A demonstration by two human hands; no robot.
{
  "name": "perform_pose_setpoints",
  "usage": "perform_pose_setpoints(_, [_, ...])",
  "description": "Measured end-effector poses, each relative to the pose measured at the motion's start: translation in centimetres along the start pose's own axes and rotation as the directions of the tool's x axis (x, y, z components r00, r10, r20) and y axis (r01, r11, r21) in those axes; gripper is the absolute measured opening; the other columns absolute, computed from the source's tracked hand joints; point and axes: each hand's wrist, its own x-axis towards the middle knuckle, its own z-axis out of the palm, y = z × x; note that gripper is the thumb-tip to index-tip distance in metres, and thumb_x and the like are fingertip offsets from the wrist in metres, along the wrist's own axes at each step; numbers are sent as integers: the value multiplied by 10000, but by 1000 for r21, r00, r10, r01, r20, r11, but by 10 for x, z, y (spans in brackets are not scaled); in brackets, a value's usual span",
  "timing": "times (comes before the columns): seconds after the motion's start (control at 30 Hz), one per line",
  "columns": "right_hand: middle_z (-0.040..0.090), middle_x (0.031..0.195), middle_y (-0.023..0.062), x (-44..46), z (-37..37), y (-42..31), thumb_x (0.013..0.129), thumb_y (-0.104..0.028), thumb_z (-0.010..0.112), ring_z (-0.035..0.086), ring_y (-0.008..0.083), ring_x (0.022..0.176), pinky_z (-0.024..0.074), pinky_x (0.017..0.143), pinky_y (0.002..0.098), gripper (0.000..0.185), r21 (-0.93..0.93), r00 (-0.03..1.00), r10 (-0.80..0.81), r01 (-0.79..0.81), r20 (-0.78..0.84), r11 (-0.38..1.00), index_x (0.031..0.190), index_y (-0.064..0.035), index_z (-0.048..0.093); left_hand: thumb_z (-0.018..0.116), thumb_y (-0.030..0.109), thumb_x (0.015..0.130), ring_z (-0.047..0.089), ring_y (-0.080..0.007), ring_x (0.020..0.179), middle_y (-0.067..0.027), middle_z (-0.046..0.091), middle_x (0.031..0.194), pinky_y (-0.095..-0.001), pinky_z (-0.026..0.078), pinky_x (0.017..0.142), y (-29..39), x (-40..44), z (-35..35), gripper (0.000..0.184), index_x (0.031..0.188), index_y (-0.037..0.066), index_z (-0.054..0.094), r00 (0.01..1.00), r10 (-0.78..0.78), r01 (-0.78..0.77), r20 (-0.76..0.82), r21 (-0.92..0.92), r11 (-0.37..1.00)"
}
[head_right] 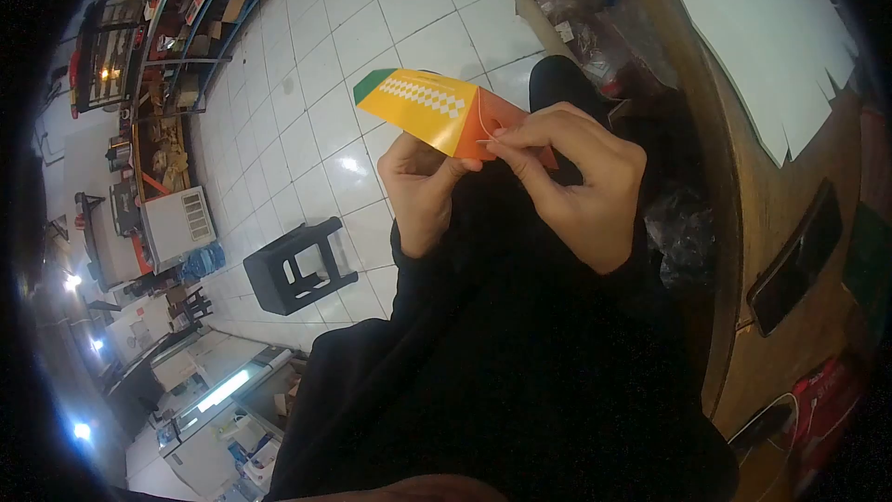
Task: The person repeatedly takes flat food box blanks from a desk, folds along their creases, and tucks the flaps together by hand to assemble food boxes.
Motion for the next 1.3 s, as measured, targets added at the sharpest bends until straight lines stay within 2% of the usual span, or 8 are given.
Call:
perform_pose_setpoints(0.27, [607,731,104,2,5,1,643,68,661,600,237,681,479,583,253,155,-204,972,-219,231,81,951,783,11,630,631,-98,703,602,-168,841,-115,609,929,-264,490,747,-4,1,-1,298,986,-80,540,998,65,-65,5,151,986])
perform_pose_setpoints(0.57, [453,1212,190,-4,15,17,744,25,565,511,338,1031,429,855,350,451,-368,948,-143,245,283,897,1156,-161,554,659,36,741,568,-184,901,-165,542,1066,-287,445,815,-5,-3,-3,345,1045,-68,533,977,-86,47,-196,-192,980])
perform_pose_setpoints(0.63, [467,1209,190,-3,11,22,768,32,532,528,317,1027,435,847,343,435,-265,982,-79,123,171,956,1180,-108,522,727,111,665,512,-248,1029,-164,542,1090,-345,383,900,-10,6,1,465,1068,-33,547,986,152,-125,-66,304,944])
perform_pose_setpoints(0.7, [482,1207,191,-1,7,25,791,40,498,545,295,1022,440,838,335,424,-142,998,-1,11,70,990,1204,-55,490,771,264,553,250,-351,1249,-167,386,1286,-536,177,986,-15,13,2,625,1132,162,560,925,300,-366,234,766,529])
perform_pose_setpoints(0.87, [546,1116,143,5,1,26,843,31,446,542,138,945,436,808,256,348,211,956,283,-261,-82,942,1191,43,458,778,233,542,219,-367,1273,-182,323,1338,-573,121,987,-36,13,21,645,1134,122,547,938,244,-303,245,922,241])
perform_pose_setpoints(1.03, [609,889,71,6,-14,33,852,-26,507,548,85,796,430,704,199,239,294,907,387,-328,-168,898,1069,73,525,723,56,608,485,-310,1106,-168,552,1113,-474,303,957,-40,12,13,454,1036,31,576,817,455,-505,354,820,269])
perform_pose_setpoints(1.17, [624,822,87,9,-11,31,804,-9,564,554,88,724,440,633,209,165,33,924,302,-303,-236,952,959,38,600,660,19,707,566,-208,886,-134,604,933,-338,418,826,-41,2,12,216,909,-20,594,953,296,-213,-72,535,818])
perform_pose_setpoints(1.3, [618,741,121,16,-16,16,735,41,600,589,147,660,451,581,213,132,-278,993,34,-65,-113,958,855,2,642,617,21,784,574,-109,790,-100,626,847,-245,459,763,-32,-3,14,105,851,-59,597,967,110,-59,-231,216,975])
